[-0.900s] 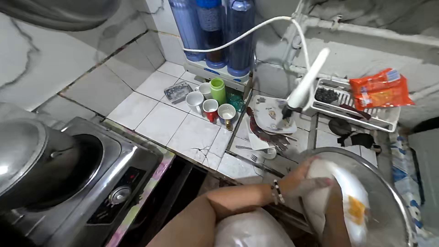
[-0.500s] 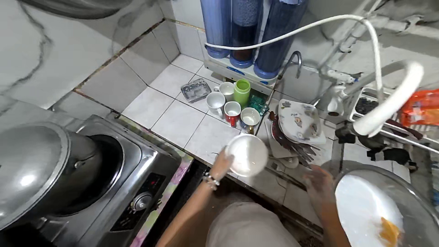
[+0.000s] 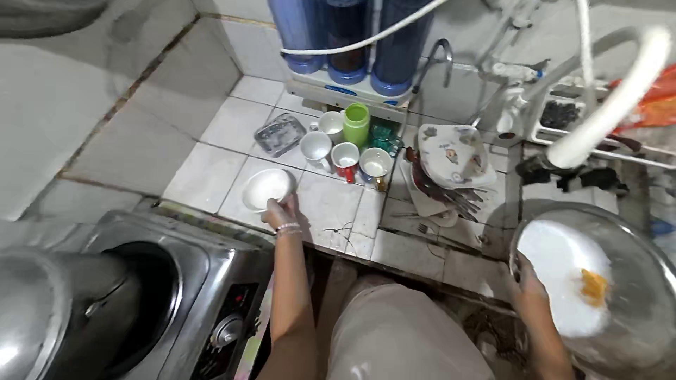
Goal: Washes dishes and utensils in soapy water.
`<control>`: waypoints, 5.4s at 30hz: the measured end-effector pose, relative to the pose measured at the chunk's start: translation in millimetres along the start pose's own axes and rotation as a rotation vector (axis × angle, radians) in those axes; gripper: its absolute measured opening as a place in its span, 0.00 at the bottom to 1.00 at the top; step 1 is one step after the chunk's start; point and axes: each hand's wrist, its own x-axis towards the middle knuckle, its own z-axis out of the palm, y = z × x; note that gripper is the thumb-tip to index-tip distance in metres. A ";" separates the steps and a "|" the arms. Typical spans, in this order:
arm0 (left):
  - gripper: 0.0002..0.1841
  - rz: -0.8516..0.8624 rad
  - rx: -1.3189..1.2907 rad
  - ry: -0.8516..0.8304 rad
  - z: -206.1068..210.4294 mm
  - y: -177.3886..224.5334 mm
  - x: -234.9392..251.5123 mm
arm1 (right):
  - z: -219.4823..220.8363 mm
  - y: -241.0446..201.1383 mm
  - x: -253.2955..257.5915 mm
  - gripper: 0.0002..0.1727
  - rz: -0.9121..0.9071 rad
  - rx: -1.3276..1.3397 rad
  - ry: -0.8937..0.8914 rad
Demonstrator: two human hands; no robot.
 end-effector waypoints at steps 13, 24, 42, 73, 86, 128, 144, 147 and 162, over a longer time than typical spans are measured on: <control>0.15 0.077 0.008 -0.135 0.0 0.2 9.6 | -40.8 129.9 -95.2 0.20 0.107 -0.430 0.278; 0.16 0.965 0.494 -1.232 8.4 -128.5 -241.6 | -63.8 140.6 -22.8 0.22 0.080 0.119 0.246; 0.28 0.942 2.020 -2.580 71.4 -202.6 -504.2 | -125.2 218.4 45.0 0.08 -0.070 -0.007 0.236; 0.24 0.397 1.842 -2.189 79.7 -250.1 -493.8 | -133.6 139.7 -55.2 0.55 0.395 0.233 0.392; 0.16 -0.069 0.855 -1.713 74.7 -182.3 -487.3 | -115.1 65.1 -8.9 0.56 0.261 0.114 0.042; 0.20 0.659 1.679 -1.612 138.9 -216.1 -461.6 | -158.5 151.9 58.9 0.21 0.206 0.619 -0.317; 0.24 0.596 1.613 -1.627 90.1 -163.9 -451.0 | -76.8 122.4 111.7 0.26 -0.027 -0.387 -0.667; 0.29 0.745 1.542 -1.669 80.4 -159.8 -445.6 | -104.3 111.0 103.1 0.21 0.142 -0.028 -0.532; 0.13 0.553 0.315 -1.532 44.6 -128.3 -348.0 | -103.5 -12.4 10.7 0.17 -0.296 0.247 0.032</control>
